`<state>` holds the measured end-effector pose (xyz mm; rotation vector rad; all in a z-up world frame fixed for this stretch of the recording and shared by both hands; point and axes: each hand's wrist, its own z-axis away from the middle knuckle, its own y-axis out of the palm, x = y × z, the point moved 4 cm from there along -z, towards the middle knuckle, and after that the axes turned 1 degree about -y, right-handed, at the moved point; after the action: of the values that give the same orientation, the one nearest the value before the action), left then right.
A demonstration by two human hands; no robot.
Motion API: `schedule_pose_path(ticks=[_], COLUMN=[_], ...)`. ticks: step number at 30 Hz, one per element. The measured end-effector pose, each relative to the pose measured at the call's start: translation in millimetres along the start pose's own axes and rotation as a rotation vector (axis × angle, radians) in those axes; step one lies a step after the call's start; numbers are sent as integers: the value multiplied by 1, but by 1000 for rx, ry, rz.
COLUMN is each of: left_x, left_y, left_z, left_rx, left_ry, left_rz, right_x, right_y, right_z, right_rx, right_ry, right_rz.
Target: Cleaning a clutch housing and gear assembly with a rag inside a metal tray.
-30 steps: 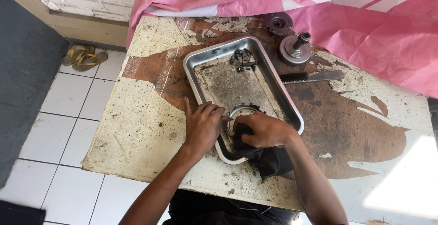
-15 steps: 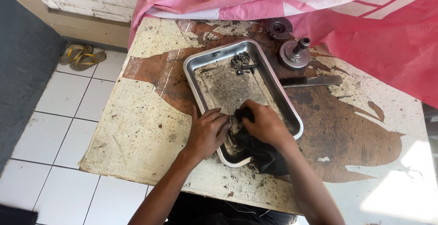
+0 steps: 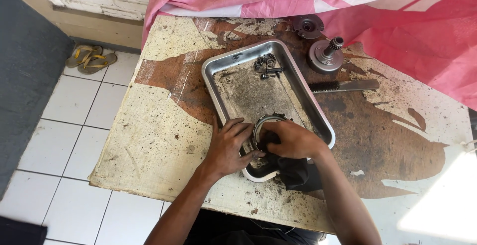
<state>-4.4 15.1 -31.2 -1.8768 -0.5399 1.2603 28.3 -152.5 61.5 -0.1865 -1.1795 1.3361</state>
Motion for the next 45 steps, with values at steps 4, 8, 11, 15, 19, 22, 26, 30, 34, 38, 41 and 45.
schedule_pose_path(ticks=[4,8,11,15,19,22,26,30,34,38,41,45], left_x=[8,11,6,4,-7,-11,-8,-12,-16,-22,-22,-20], left_y=[12,14,6,9,-1,-8,-3,-6,-8,-13,-16,-12], left_z=[3,3,3,-3,-2,-3,-4,-3,-4,-5,-3,-3], left_rx=[-44,-140,-135,-48,-52,-64,-100,-127,-124,-119,-108,-165], left_ry=[8,52,50,-18,-18,-10,16,17,19,-12,-25,-7], left_rz=[7,-27,-21,38,40,26,36,-81,-125,-34,16,6], right_x=[-22,-20,-10,-20,-25,-29,-42,-77,-79,-59,-31,-99], right_y=[-2,13,13,-1,-22,-37,-67,-94,-100,-90,-64,18], right_z=[-11,-22,-15,1,15,33,67,96,100,81,49,-33], right_rx=[-177,-246,-124,106,141,164,209,91,-265,-398,-310,-343], right_ry=[78,90,-11,-88,-112,-141,-575,-506,172,127,54,120], right_rz=[-38,115,119,44,-27,-75,-322,-531,-301,-129,34,587])
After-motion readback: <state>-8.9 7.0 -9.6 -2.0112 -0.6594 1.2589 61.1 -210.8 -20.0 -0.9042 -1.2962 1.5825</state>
